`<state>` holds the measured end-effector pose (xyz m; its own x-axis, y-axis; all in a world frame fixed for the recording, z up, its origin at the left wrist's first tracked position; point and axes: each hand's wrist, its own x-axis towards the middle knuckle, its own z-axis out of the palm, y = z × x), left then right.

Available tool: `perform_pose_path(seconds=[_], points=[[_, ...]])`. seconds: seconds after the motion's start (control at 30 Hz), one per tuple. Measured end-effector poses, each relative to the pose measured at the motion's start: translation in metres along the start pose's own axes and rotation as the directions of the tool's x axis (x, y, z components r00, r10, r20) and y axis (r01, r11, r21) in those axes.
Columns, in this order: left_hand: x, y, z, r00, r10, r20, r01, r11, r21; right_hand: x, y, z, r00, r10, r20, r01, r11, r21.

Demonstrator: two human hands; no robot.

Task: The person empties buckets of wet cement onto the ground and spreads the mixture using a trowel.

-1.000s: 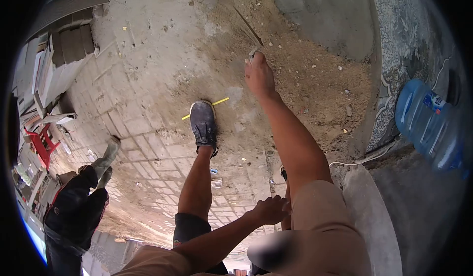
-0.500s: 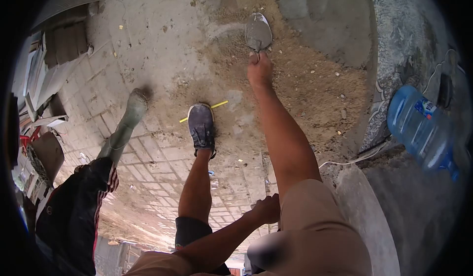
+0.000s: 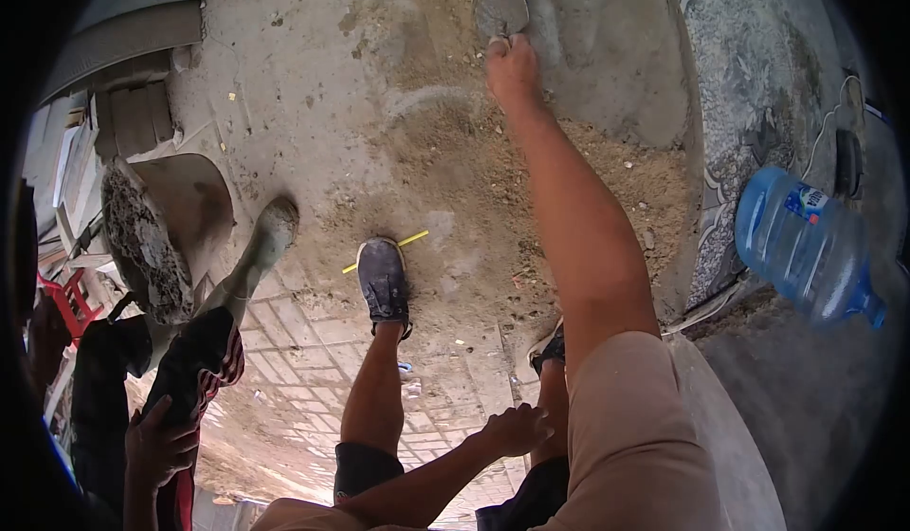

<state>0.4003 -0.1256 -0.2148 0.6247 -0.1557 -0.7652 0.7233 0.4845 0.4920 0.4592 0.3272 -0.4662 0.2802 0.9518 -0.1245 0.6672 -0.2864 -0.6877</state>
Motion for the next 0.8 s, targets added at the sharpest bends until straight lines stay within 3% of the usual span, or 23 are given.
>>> perform_pose_path(seconds=[0.17, 0.23, 0.27, 0.33, 0.37, 0.43, 0.47, 0.5, 0.57, 0.6, 0.63, 0.7, 0.73, 0.8], points=[[-0.002, 0.001, -0.006, 1.0, -0.004, 0.009, 0.005, 1.0, -0.012, 0.103, -0.042, -0.008, 1.0, -0.024, 0.017, 0.024, 1.0, 0.0], [-0.005, 0.006, -0.013, 1.0, -0.007, 0.012, 0.007, 1.0, -0.021, 0.116, -0.074, -0.025, 0.902, 0.318, 0.293, -0.337, 0.942, 0.014], [-0.006, 0.008, -0.015, 1.0, -0.012, 0.02, 0.013, 1.0, -0.026, 0.121, -0.079, -0.031, 0.901, 0.316, 0.296, -0.334, 0.943, 0.011], [-0.003, 0.007, -0.014, 1.0, -0.016, 0.018, 0.016, 1.0, -0.027, 0.12, -0.08, -0.044, 0.874, 0.268, 0.406, -0.195, 0.958, -0.212], [0.001, 0.005, -0.014, 1.0, -0.016, 0.008, 0.017, 1.0, -0.02, 0.115, -0.078, -0.049, 0.874, 0.267, 0.407, -0.194, 0.958, -0.212], [0.004, 0.01, -0.018, 1.0, -0.005, -0.006, 0.004, 1.0, -0.015, 0.104, -0.074, -0.076, 0.823, 0.282, 0.493, -0.077, 0.916, -0.394], [0.004, 0.013, -0.022, 1.0, 0.001, -0.027, -0.001, 1.0, -0.001, 0.111, -0.043, -0.071, 0.828, 0.282, 0.486, -0.076, 0.913, -0.4], [0.0, 0.017, -0.025, 0.998, 0.011, -0.057, -0.012, 1.0, -0.009, 0.12, 0.012, -0.051, 0.795, 0.012, 0.607, 0.389, 0.758, -0.524], [-0.003, 0.022, -0.033, 0.998, 0.021, -0.065, -0.022, 1.0, -0.009, 0.12, 0.031, -0.052, 0.64, -0.193, 0.744, 0.744, 0.399, -0.536], [-0.004, 0.023, -0.034, 0.998, 0.022, -0.063, -0.023, 0.999, -0.022, 0.093, 0.025, -0.062, 0.796, -0.08, 0.6, 0.498, 0.651, -0.573], [-0.005, 0.024, -0.037, 0.998, 0.023, -0.057, -0.024, 0.999, -0.021, 0.062, 0.022, -0.075, 0.885, 0.091, 0.457, 0.19, 0.824, -0.534], [-0.006, 0.025, -0.042, 0.998, -0.009, -0.069, 0.009, 1.0, -0.004, 0.012, -0.001, -0.112, 0.822, 0.204, 0.532, 0.143, 0.83, -0.54], [-0.003, 0.022, -0.038, 0.997, -0.021, -0.08, 0.018, 0.999, -0.032, -0.01, 0.009, -0.12, 0.849, 0.234, 0.473, 0.045, 0.861, -0.507], [0.003, 0.014, -0.024, 0.978, 0.017, -0.206, -0.02, 1.0, -0.011, -0.072, -0.003, -0.153, 0.819, 0.272, 0.505, -0.071, 0.922, -0.381]])
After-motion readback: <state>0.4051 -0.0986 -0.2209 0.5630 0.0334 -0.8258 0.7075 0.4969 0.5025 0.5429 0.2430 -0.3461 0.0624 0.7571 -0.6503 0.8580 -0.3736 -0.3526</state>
